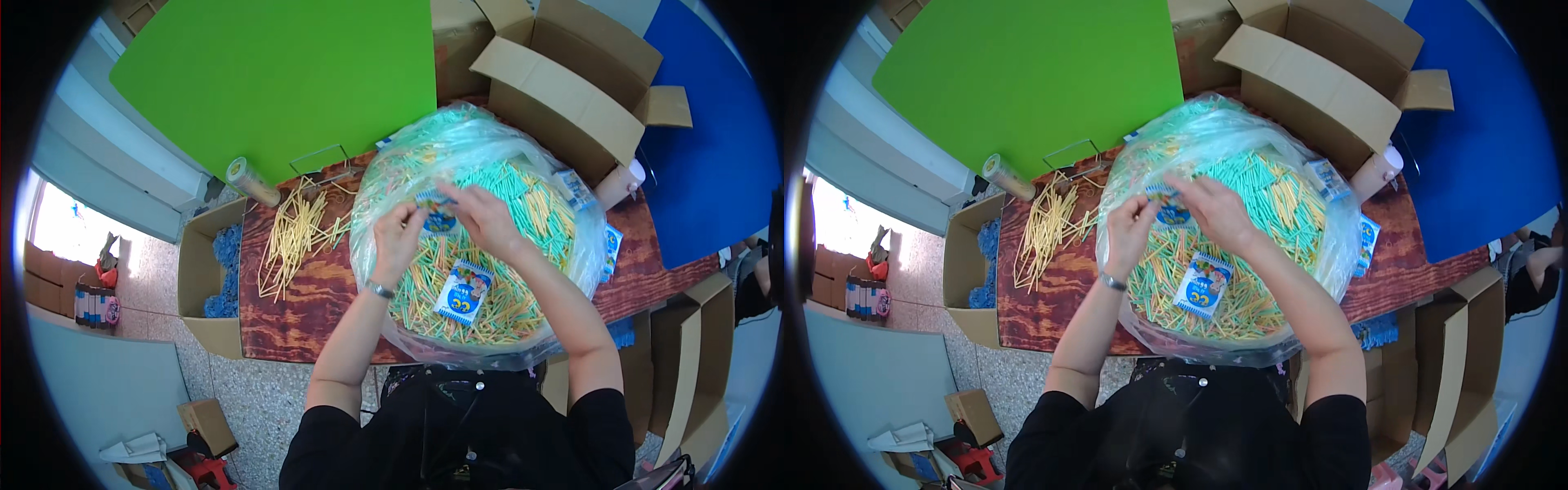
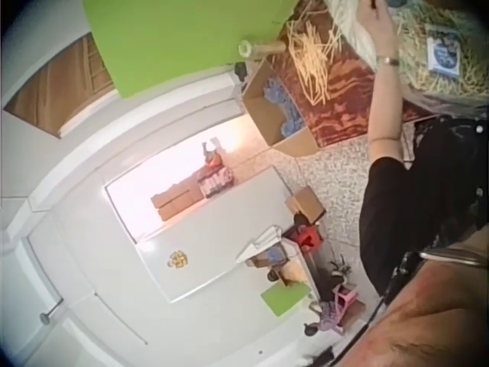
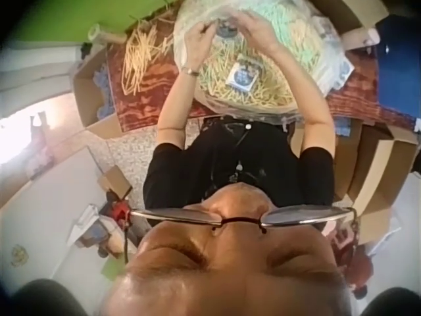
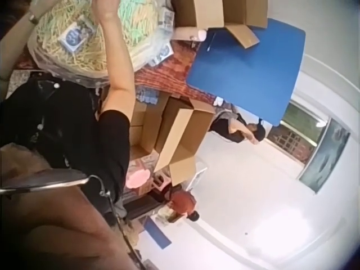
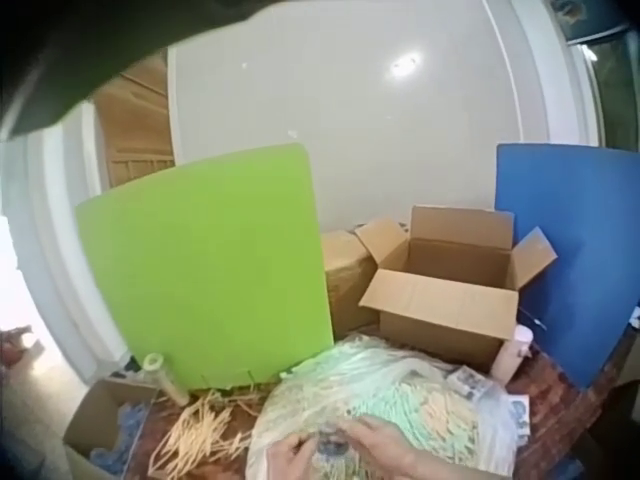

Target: Placing small packets into a bin containing shredded paper as protective packaging.

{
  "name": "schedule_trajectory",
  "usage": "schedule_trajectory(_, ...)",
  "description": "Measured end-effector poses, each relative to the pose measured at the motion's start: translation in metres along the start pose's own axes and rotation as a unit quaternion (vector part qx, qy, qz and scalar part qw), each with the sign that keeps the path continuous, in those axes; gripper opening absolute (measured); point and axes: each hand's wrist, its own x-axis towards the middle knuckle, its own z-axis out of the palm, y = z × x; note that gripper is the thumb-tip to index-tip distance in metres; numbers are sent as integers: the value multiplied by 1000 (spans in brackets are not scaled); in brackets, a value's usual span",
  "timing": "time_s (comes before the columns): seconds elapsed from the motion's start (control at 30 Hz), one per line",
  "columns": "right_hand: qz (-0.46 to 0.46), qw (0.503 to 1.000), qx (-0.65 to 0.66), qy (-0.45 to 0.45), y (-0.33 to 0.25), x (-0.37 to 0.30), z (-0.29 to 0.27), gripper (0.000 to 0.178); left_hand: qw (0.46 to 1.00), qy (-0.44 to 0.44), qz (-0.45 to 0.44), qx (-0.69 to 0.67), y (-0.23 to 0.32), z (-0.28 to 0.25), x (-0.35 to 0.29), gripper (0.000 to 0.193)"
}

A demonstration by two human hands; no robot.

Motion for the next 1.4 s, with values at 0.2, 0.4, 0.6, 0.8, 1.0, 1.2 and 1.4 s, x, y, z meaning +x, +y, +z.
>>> schedule_trajectory(0.2,101,975,-22,-199,9,-33,-17,24,987,-34,-28,156,-47,-1,49,17)
schedule_trajectory(0.4,179,954,-74,-228,4,-85,-3,26,995,1,-3,98,-64,10,50,31)
schedule_trajectory(0.6,47,959,-199,-195,13,-101,-2,16,985,-7,87,151,-11,5,11,28)
schedule_trajectory(0.8,39,982,-154,-103,-12,-89,-40,14,952,-103,254,135,27,13,-50,25)
schedule_trajectory(1.0,138,987,51,-70,-22,-87,-46,14,946,-319,29,57,23,17,-64,17)
schedule_trajectory(1.2,101,988,79,-84,-24,-98,-57,16,958,-282,-52,-16,28,33,-73,12)
schedule_trajectory(1.4,150,976,-148,-49,68,-123,-115,29,958,-265,-81,-71,27,38,-72,13)
